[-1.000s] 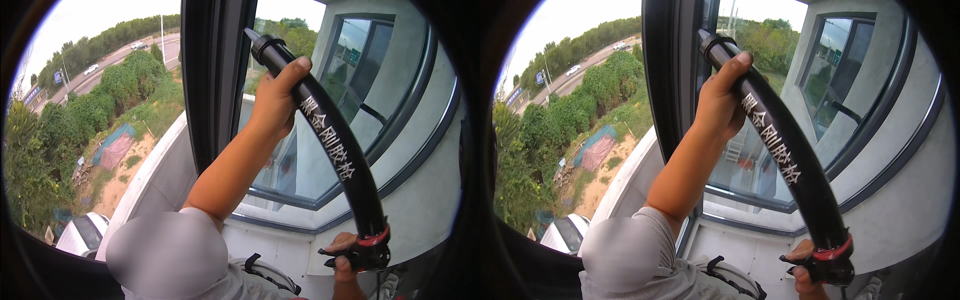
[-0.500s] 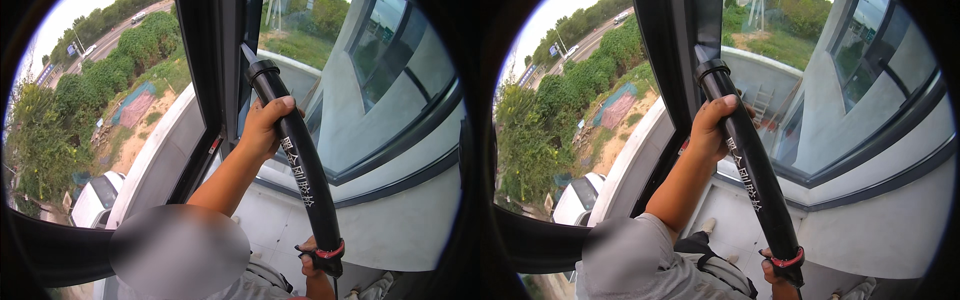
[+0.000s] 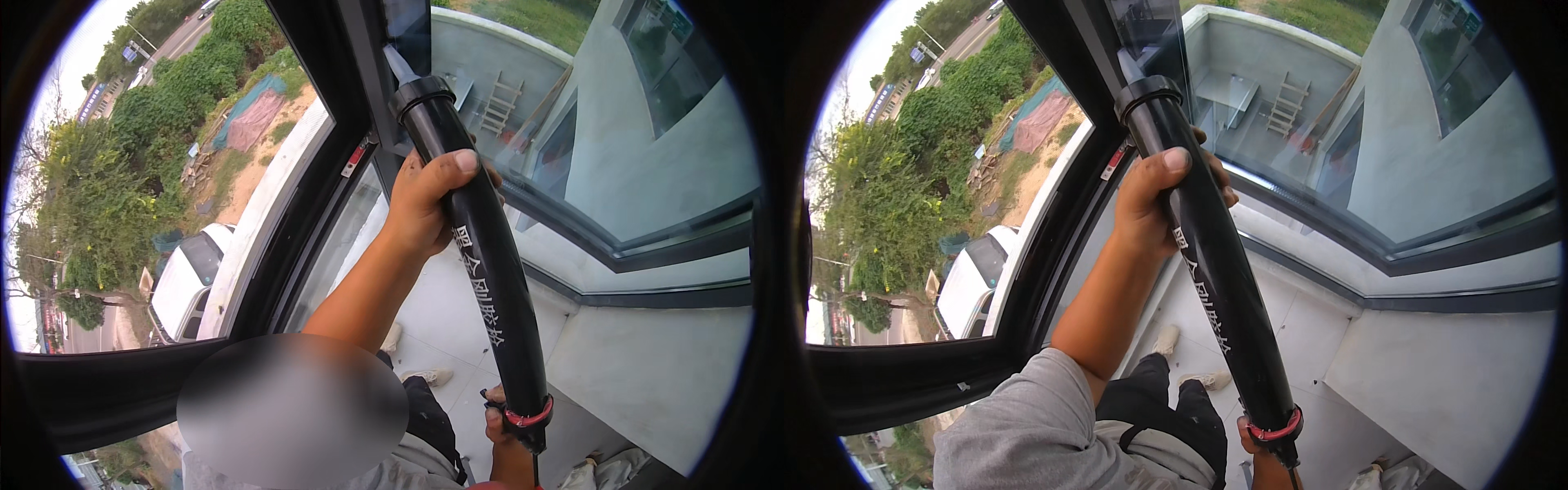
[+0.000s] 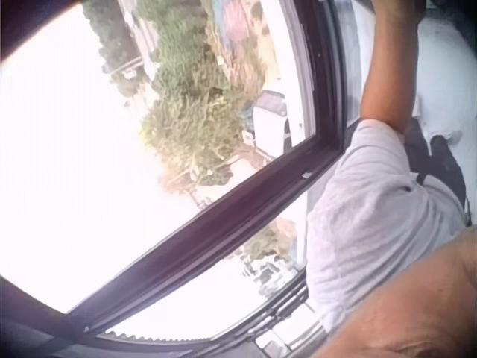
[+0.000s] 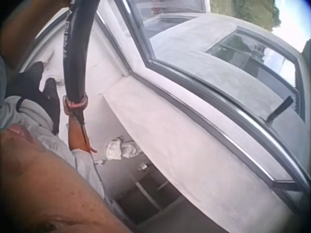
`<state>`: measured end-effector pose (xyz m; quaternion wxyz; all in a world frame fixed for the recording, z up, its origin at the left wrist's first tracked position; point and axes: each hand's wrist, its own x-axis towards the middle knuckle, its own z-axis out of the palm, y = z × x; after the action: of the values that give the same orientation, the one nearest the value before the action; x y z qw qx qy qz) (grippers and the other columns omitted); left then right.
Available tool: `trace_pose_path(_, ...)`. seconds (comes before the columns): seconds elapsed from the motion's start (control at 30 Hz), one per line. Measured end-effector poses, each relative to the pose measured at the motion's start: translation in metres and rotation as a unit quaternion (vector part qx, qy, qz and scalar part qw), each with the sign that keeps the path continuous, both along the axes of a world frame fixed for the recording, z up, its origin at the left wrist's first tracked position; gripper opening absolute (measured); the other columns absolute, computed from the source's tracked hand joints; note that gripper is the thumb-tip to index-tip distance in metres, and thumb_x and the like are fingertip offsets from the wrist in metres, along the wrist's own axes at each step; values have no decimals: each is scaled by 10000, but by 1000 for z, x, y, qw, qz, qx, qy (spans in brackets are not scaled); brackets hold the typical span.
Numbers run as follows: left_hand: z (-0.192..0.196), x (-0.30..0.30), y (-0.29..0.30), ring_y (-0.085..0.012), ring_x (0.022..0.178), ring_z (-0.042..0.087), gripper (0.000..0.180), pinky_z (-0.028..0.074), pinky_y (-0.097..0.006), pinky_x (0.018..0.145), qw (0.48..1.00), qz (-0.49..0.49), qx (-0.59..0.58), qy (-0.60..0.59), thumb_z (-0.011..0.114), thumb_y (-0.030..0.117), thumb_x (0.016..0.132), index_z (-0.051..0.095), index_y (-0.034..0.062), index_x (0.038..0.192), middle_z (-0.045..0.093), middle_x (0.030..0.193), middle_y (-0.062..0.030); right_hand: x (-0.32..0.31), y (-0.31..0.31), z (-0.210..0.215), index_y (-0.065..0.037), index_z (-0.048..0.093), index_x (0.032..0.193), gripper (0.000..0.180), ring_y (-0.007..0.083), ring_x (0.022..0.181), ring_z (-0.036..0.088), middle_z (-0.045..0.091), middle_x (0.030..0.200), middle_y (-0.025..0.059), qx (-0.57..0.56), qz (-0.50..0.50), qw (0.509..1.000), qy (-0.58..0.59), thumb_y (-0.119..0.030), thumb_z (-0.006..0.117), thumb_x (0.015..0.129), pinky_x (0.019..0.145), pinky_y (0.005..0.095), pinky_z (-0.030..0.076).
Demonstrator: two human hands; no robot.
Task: The person uses a caulking gun to apply sealant along the seams of a large window frame. They move around the frame, applying sealant to vertical and horizontal joints, and briefly wipe the nozzle with a cloth.
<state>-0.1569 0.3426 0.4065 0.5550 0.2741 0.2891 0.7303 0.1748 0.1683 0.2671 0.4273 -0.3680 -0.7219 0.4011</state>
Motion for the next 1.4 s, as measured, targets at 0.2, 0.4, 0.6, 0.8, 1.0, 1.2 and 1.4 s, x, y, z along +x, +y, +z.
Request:
trace_pose_path(0.2, -43, 16, -1, -345, 779, 723, 693, 605, -445, 764, 999, 0, -38, 1, 753, 341, 777, 452, -45, 1268, 675, 877, -231, 59, -50, -85, -64, 628, 1232, 486, 320, 1137, 556, 640, 1203, 106, -156, -13, 982, -102, -344, 708, 843, 1015, 497, 389)
trace_pose_path(0.4, -85, 28, -3, -318, 761, 714, 690, 596, -428, 743, 999, 4, -41, 15, 753, 362, 771, 459, -26, 1260, 668, 856, -218, 47, -49, -110, -30, 628, 1049, 385, 249, 878, 583, 628, 965, 91, -54, -52, 994, -77, -383, 660, 899, 801, 397, 458)
trace_pose_path(0.6, -110, 32, -10, -317, 767, 716, 675, 589, -421, 746, 997, -3, -72, -3, 741, 360, 784, 456, -15, 1267, 669, 865, -219, 33, -50, -101, -15, 643, 989, 375, 226, 792, 601, 643, 890, 88, -89, -36, 995, -27, -378, 670, 897, 735, 361, 489)
trace_pose_path(0.8, -118, 24, -11, -327, 789, 720, 648, 596, -432, 753, 995, -25, -92, -30, 725, 366, 823, 459, -10, 1279, 674, 884, -213, 24, -51, -54, -37, 664, 1158, 374, 259, 1037, 638, 702, 1071, 91, -173, 8, 985, 13, -276, 717, 874, 924, 402, 490)
trace_pose_path(1.0, -103, 19, -17, -342, 780, 723, 522, 611, -469, 690, 981, -47, -137, -130, 694, 415, 871, 535, 36, 1193, 677, 903, -181, 6, -56, 62, 13, 527, 1386, 629, 299, 1188, 628, 645, 1324, 173, -221, 30, 974, 38, -199, 754, 838, 1019, 445, 484)
trace_pose_path(1.2, -48, 14, -14, -332, 742, 710, 513, 602, -489, 707, 960, -48, -157, -226, 690, 471, 865, 554, 39, 1107, 659, 862, -153, 9, -70, 194, 46, 547, 1345, 584, 324, 1191, 604, 641, 1274, 168, -248, 21, 959, -134, -184, 702, 832, 1050, 452, 456)
trace_pose_path(1.4, -24, 8, -12, -274, 698, 684, 479, 571, -470, 765, 933, -42, -151, -323, 703, 471, 844, 606, 30, 1005, 647, 841, -133, -17, -79, 264, 31, 569, 1308, 530, 308, 1118, 630, 665, 1215, 152, -233, -14, 943, -238, -166, 703, 834, 986, 426, 492)
